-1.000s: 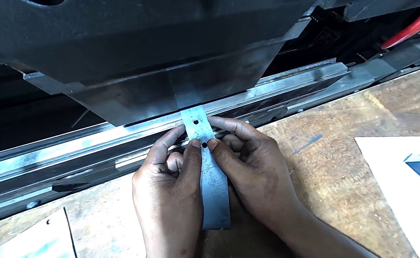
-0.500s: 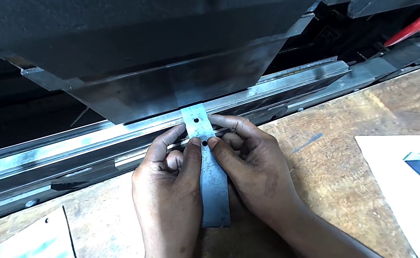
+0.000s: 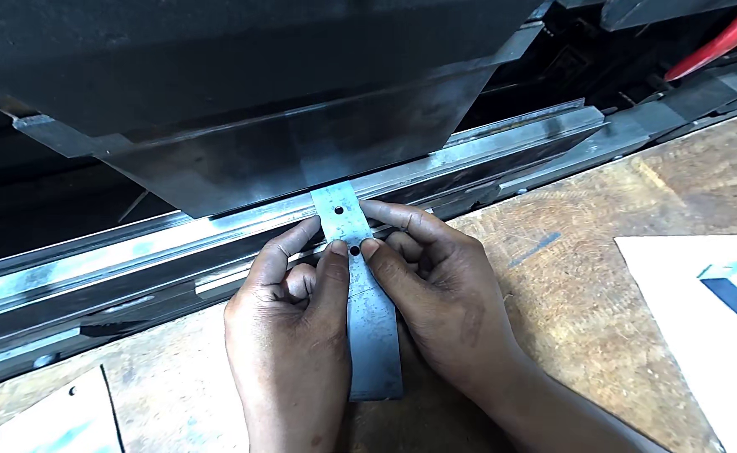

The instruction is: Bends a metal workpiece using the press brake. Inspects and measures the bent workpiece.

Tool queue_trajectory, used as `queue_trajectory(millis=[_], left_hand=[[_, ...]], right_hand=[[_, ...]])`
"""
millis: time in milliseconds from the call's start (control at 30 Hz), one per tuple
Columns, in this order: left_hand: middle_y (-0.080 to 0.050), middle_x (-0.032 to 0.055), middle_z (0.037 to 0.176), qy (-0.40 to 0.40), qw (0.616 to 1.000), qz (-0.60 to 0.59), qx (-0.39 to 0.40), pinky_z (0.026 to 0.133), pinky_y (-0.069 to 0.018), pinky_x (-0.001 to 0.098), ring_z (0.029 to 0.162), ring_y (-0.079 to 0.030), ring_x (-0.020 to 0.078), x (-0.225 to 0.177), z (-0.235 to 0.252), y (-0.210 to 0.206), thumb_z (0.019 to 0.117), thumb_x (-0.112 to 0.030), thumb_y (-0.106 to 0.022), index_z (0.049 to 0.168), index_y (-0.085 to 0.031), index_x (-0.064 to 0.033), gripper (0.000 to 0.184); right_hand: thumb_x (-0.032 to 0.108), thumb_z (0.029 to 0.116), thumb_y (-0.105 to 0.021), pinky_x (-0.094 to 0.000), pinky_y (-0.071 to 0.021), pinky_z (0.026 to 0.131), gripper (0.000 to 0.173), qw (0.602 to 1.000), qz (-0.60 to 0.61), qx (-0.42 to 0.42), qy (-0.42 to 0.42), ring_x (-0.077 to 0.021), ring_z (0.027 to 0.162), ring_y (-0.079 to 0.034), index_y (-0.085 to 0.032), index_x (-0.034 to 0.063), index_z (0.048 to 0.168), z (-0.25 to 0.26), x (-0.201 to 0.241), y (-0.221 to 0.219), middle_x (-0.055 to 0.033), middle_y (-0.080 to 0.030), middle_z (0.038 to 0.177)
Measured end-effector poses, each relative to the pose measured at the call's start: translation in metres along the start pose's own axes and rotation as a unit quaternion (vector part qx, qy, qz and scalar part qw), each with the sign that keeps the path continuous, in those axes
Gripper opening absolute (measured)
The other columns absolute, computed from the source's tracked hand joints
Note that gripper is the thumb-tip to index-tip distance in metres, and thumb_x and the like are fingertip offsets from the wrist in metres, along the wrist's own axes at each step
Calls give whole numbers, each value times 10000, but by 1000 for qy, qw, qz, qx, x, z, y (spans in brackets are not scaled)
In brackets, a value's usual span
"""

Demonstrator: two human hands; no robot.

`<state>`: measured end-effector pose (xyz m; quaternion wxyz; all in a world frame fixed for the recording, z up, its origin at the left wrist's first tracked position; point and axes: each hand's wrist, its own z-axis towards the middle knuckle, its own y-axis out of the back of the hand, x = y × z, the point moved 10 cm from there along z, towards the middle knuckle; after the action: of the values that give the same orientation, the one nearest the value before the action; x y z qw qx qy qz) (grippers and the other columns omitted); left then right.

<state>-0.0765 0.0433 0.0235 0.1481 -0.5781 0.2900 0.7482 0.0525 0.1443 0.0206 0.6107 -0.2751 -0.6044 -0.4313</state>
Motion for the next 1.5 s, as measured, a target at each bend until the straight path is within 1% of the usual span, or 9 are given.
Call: queue_trajectory(millis=[100, 200, 433, 633, 800, 967, 1133, 1200, 1500], left_hand=[[-570, -74, 570, 0, 1000, -1, 1, 380, -439, 185, 424, -508, 49, 0, 0, 0, 948, -129, -687, 1188, -736, -123, 244], [-548, -74, 556, 3, 1000, 1, -3, 371, -412, 184, 413, -478, 47, 1, 0, 0, 943, -132, -693, 1184, -737, -125, 245], [-560, -84, 560, -1, 1000, -4, -3, 372, -423, 176, 418, -495, 33, -1, 0, 0, 940, -126, -706, 1189, -735, -114, 251], [-566, -69, 556, 0, 1000, -16, -3, 369, -421, 177, 409, -491, 44, -1, -1, -1, 942, -123, -708, 1187, -735, -104, 247], [-564, -57, 554, 7, 1000, -18, 1, 363, -422, 187, 403, -491, 58, 1, -1, -1, 951, -130, -704, 1193, -735, -114, 244], [-551, -74, 559, -4, 1000, -9, -2, 368, -398, 176, 410, -468, 39, 0, -1, 0, 944, -138, -704, 1182, -737, -113, 242], [-559, -70, 559, -3, 1000, -16, -3, 370, -415, 179, 411, -480, 43, 0, -1, 0, 947, -135, -705, 1190, -734, -108, 246], [-569, -67, 564, 1, 1000, -18, -2, 373, -427, 180, 415, -493, 43, -1, -1, -1, 947, -129, -707, 1188, -734, -109, 244], [-566, -65, 547, 4, 1000, -18, 0, 363, -413, 186, 402, -486, 48, 1, -1, -1, 946, -133, -708, 1190, -727, -105, 247]], right_hand=[[110, 991, -620, -182, -507, 473, 335, 1000, -7, -1, 0, -58, 527, -573, -665, 105, 1323, 0, 0, 0, 38, -633, 700], [109, 989, -623, -184, -502, 469, 335, 1000, -9, 0, 1, -60, 524, -568, -664, 110, 1322, 0, 1, 0, 36, -628, 697], [113, 994, -616, -170, -476, 456, 344, 1000, -17, -2, 7, -49, 510, -541, -661, 106, 1335, 0, 2, 1, 43, -608, 681], [109, 993, -623, -175, -488, 459, 336, 1000, -16, -5, 5, -56, 515, -555, -667, 104, 1326, 0, 3, 1, 39, -615, 683], [107, 993, -623, -176, -476, 445, 332, 1000, -18, -5, 8, -58, 499, -537, -666, 106, 1322, 0, 4, 1, 38, -602, 673], [115, 996, -623, -179, -471, 440, 339, 1000, -17, -4, 12, -60, 496, -531, -666, 115, 1332, 0, 3, 1, 38, -597, 668], [102, 999, -620, -177, -485, 453, 337, 1000, -6, -3, 13, -60, 509, -546, -665, 100, 1333, -1, 4, 1, 29, -614, 684], [99, 998, -618, -177, -472, 442, 338, 1000, -5, -5, 15, -61, 497, -531, -668, 102, 1332, -1, 4, 1, 28, -602, 675], [97, 1001, -619, -178, -473, 439, 330, 1000, -10, -5, 19, -63, 498, -535, -666, 101, 1328, -1, 4, 1, 25, -603, 677]])
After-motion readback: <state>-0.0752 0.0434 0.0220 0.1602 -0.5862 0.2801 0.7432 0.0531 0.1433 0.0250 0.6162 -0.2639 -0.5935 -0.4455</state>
